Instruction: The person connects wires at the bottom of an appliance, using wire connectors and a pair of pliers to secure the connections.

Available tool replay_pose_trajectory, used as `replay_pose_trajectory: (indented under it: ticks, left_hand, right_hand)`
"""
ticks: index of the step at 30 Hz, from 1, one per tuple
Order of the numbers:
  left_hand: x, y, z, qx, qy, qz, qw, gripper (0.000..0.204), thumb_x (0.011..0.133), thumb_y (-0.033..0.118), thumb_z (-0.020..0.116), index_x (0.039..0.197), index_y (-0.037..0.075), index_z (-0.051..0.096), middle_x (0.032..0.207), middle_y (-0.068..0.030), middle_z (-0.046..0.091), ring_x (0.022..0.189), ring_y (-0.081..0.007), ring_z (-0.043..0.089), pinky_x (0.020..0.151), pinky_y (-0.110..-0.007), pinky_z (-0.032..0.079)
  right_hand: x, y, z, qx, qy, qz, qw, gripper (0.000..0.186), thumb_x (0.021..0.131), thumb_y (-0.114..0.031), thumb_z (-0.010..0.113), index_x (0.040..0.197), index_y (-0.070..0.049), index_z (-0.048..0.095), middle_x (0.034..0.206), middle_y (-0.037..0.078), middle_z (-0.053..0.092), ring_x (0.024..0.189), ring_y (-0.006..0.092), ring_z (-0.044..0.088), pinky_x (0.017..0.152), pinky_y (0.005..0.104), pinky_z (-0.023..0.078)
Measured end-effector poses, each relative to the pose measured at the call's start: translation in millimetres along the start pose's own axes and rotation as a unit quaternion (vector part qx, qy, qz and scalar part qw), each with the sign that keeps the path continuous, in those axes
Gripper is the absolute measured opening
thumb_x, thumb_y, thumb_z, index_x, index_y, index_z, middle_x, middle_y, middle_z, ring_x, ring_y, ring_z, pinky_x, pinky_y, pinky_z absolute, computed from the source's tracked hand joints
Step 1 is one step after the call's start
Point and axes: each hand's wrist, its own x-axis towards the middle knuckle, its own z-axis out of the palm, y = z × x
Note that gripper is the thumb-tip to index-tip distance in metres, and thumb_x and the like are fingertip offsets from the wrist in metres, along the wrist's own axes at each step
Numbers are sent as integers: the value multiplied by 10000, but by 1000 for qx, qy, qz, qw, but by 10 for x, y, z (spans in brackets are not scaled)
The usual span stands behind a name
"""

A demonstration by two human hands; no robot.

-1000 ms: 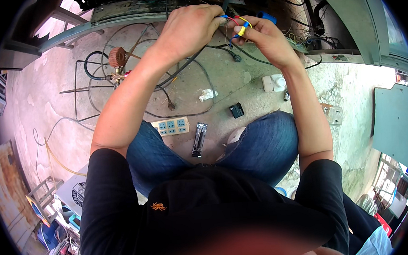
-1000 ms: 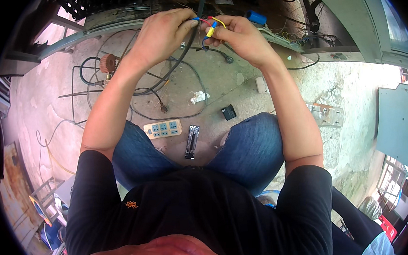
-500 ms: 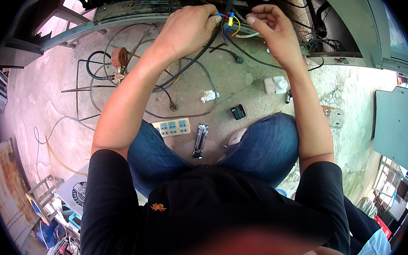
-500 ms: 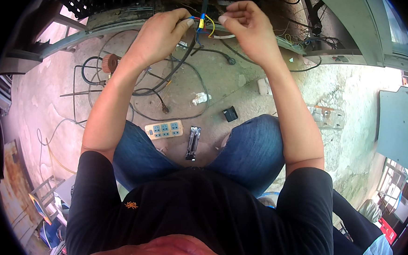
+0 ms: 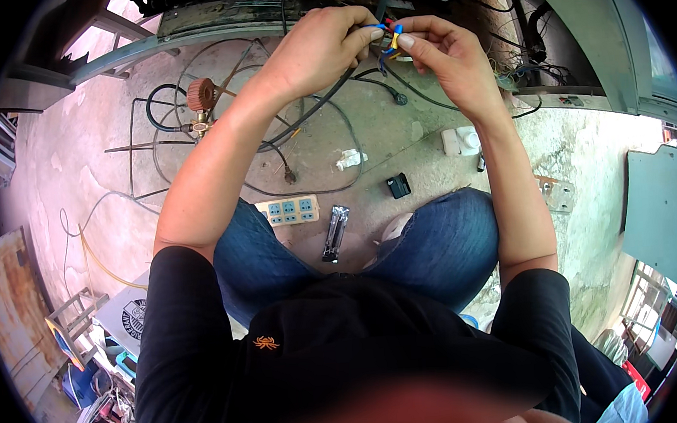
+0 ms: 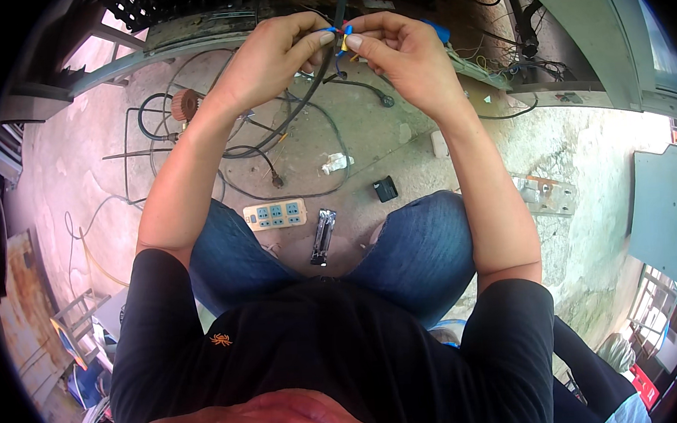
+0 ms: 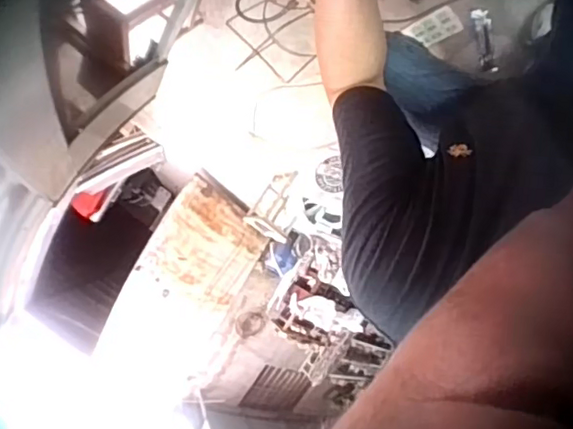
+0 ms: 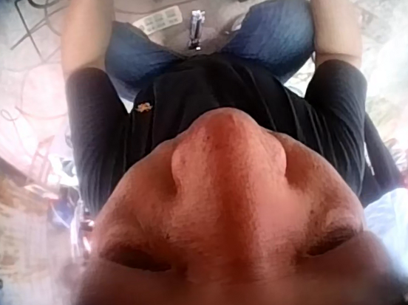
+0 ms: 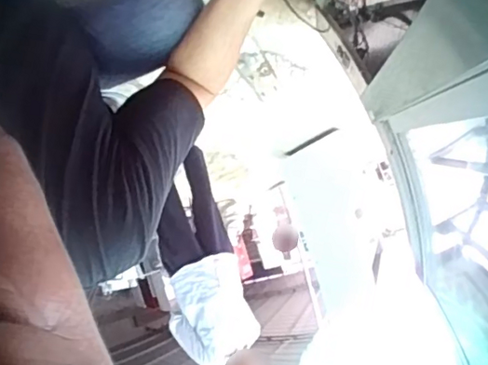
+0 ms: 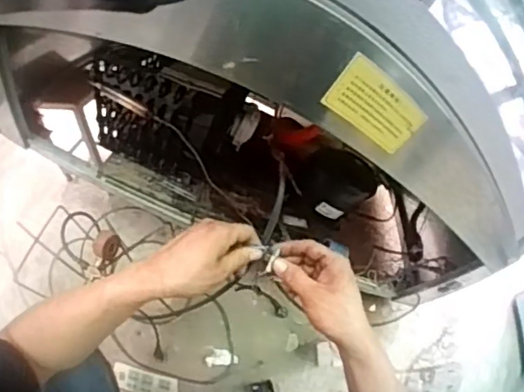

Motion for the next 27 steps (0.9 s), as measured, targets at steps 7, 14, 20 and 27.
replay_pose_trajectory:
  ticks: [7,14,20,27]
  left_hand:
    - [26,-69,13,-96,-24,4,995,228,1058,186,577,1094,-16,676,793,-48,659,734,-122,635,709,-291,532]
    - [-26,149,55,104,214,195,951,264,938,221,747,1102,19,703,855,-69,688,781,-161,657,735,-314,534]
    - [-79,162,103,-1,89,43,995,220,940,199,742,1016,-4,704,900,-52,700,785,-128,626,749,-289,512]
    - [-4,-40,169,-154,53,33,986,189,997,177,679,1038,-7,669,885,18,635,805,-49,544,711,-237,464]
  right_hand:
    - [11,14,-12,46,-3,-15,999,288,972,-165,746,1181,28,704,947,33,738,822,58,648,732,209,525]
    - [23,38,-38,111,25,13,993,280,974,-141,741,1176,49,705,970,70,747,839,92,685,760,224,567]
    - [24,74,-47,166,27,14,986,297,976,-125,729,1204,63,694,1011,105,748,877,133,717,808,247,601]
    - [36,65,-39,179,23,11,984,302,977,-99,713,1225,69,682,1029,122,746,905,150,726,832,258,609]
